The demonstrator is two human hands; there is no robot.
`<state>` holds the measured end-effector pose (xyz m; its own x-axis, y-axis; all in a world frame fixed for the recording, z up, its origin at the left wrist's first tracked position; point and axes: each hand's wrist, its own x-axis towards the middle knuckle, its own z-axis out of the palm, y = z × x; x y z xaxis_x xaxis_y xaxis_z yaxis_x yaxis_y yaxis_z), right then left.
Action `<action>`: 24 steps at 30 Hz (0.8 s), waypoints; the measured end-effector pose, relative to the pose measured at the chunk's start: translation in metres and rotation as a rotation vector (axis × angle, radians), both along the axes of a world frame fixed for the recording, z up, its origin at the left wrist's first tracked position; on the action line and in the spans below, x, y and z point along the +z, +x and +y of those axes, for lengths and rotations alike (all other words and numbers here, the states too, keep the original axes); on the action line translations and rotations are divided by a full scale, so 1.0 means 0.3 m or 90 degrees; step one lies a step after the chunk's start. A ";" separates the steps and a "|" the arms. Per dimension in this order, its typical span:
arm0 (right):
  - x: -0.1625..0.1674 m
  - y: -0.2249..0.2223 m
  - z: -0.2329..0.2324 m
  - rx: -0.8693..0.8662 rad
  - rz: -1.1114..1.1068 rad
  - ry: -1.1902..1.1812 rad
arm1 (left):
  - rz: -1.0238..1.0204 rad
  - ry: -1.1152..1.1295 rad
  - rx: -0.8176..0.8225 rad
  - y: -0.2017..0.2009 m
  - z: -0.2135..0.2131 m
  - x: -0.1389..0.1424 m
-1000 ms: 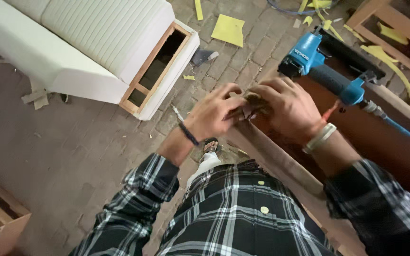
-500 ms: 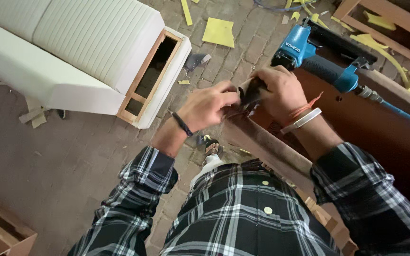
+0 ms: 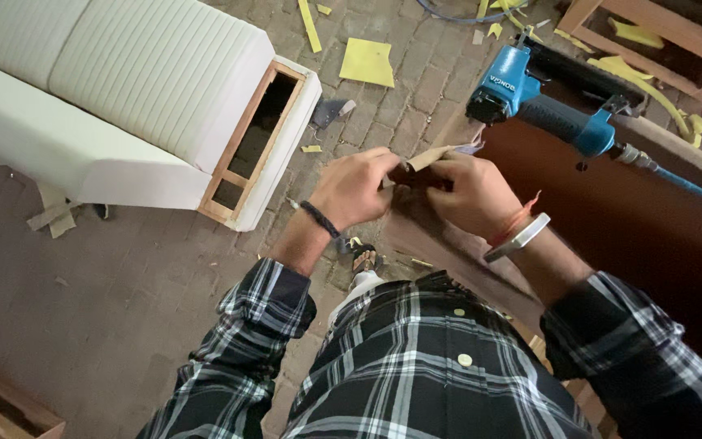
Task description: The person cuts fabric with scissors and staples brown fabric onto a long wooden furniture frame using a pneumatic nail gun, folding and pressing the fabric over the edges and stapling along the sides to cover the frame.
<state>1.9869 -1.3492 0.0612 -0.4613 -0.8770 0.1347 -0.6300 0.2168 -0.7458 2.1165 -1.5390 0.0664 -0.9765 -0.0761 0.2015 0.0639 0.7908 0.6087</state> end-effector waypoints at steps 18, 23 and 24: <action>0.063 0.111 0.164 -0.198 -0.106 0.068 | -0.110 0.393 0.035 0.006 0.050 -0.216; 0.190 0.198 0.631 -0.491 0.129 0.013 | -0.073 0.167 -0.044 0.011 0.079 -0.102; 0.210 0.221 0.749 -0.589 0.147 0.036 | -0.045 0.159 -0.073 0.009 0.090 -0.075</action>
